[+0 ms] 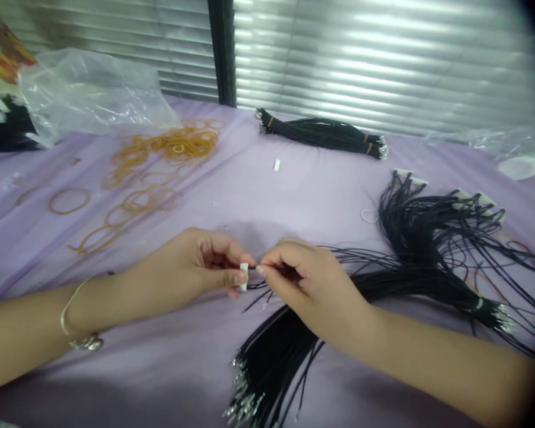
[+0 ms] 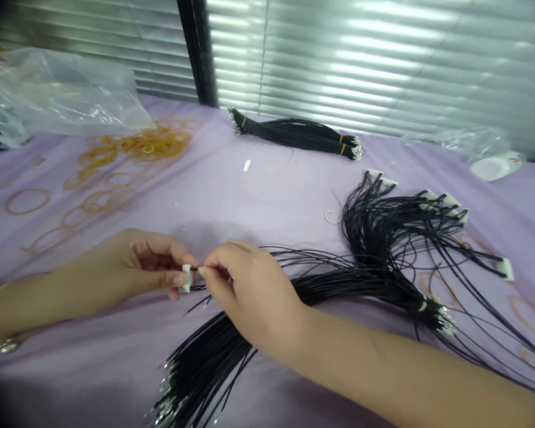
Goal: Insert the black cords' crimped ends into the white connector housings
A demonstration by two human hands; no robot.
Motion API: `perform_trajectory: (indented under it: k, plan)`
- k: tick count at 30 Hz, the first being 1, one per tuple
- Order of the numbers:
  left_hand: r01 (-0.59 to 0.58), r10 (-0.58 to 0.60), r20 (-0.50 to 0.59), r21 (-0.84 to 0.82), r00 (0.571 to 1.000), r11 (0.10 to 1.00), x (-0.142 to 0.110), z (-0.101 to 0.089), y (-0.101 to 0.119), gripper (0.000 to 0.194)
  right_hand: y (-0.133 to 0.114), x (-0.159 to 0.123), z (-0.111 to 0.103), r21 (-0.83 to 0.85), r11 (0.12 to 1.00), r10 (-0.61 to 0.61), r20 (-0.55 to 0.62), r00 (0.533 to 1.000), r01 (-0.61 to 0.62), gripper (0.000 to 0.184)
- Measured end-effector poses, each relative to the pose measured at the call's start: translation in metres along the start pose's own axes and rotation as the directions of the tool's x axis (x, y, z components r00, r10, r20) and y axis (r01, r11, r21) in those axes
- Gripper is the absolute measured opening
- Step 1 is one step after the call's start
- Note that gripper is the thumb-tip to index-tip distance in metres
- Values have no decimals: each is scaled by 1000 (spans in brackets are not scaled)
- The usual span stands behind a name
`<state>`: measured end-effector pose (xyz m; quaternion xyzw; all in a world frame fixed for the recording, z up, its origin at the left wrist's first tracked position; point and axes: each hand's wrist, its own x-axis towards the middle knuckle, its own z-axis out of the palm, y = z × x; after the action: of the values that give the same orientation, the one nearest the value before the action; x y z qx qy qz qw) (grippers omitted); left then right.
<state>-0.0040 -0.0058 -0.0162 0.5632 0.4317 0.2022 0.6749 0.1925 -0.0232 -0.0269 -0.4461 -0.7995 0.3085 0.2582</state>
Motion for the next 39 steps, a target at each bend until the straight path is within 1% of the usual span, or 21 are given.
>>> perform_trajectory:
  k: [2,3,5,6,8,9,11,12,14,16,17,18,20,22,23,25,27,29,34,39]
  plan:
    - [-13,14,7,-36,1000,999,1,-1,0,9,0,-2,-3,6,998,-59,-30,998,60,13]
    - [-14,14,4,-55,1000,998,1,-1,1,9,0,-4,-5,17,994,-109,-59,992,110,14]
    - [0,-2,-24,-82,1000,997,1,-3,2,10,0,-6,-11,24,971,-233,-103,967,237,19]
    - [11,-15,-61,-78,998,997,2,-4,3,12,1,-7,-14,4,954,-296,-100,950,298,19]
    - [36,-47,-104,-101,993,994,1,-6,4,13,4,-6,-19,-114,916,-390,-31,920,385,15]
    - [46,-57,-90,-122,994,992,1,-7,4,12,6,-5,-20,-217,883,-424,8,906,416,14]
    - [55,-66,-65,-154,996,987,1,-8,4,11,11,-2,-22,-425,789,-454,84,887,444,14]
    - [63,-74,-65,-156,995,986,1,-8,4,12,13,-1,-23,-498,740,-458,119,881,453,14]
    - [73,-86,-80,-149,993,986,1,-9,4,14,16,-1,-27,-554,679,-454,197,869,481,14]
    - [69,-81,-86,-138,993,988,1,-8,4,15,13,-2,-32,-541,667,-478,217,851,512,15]
    - [61,-72,-87,-123,994,991,1,-7,4,15,10,-3,-35,-528,673,-501,189,845,517,13]
    - [47,-56,-86,-104,995,993,1,-7,5,14,7,-3,-38,-508,693,-521,136,843,511,11]
    - [22,-28,-79,-65,996,998,0,-5,5,11,-2,-5,-41,-429,779,-509,-7,861,457,11]
    - [5,-8,-52,-55,999,998,-1,-4,5,9,-8,-4,-39,-304,877,-416,-94,905,371,14]
    - [0,-2,-36,-64,999,998,-1,-4,4,9,-10,-3,-36,-238,917,-354,-108,929,321,14]
    - [-1,0,-11,-79,1000,997,-2,-4,3,11,-9,-1,-29,-135,965,-239,-100,966,225,12]
    - [-4,5,6,-76,1000,997,-2,-4,3,10,-6,0,-22,-83,985,-160,-82,984,153,10]
    - [6,-6,4,-67,1000,998,-2,-3,4,8,-2,0,-17,-57,990,-133,-83,988,129,9]
    - [29,-31,-30,-82,999,996,-3,-1,10,10,-1,-1,-12,-33,977,-213,-113,970,211,7]
    - [-5,3,-27,-67,1000,998,-2,-2,5,13,-1,0,-11,-50,976,-217,-103,971,213,10]
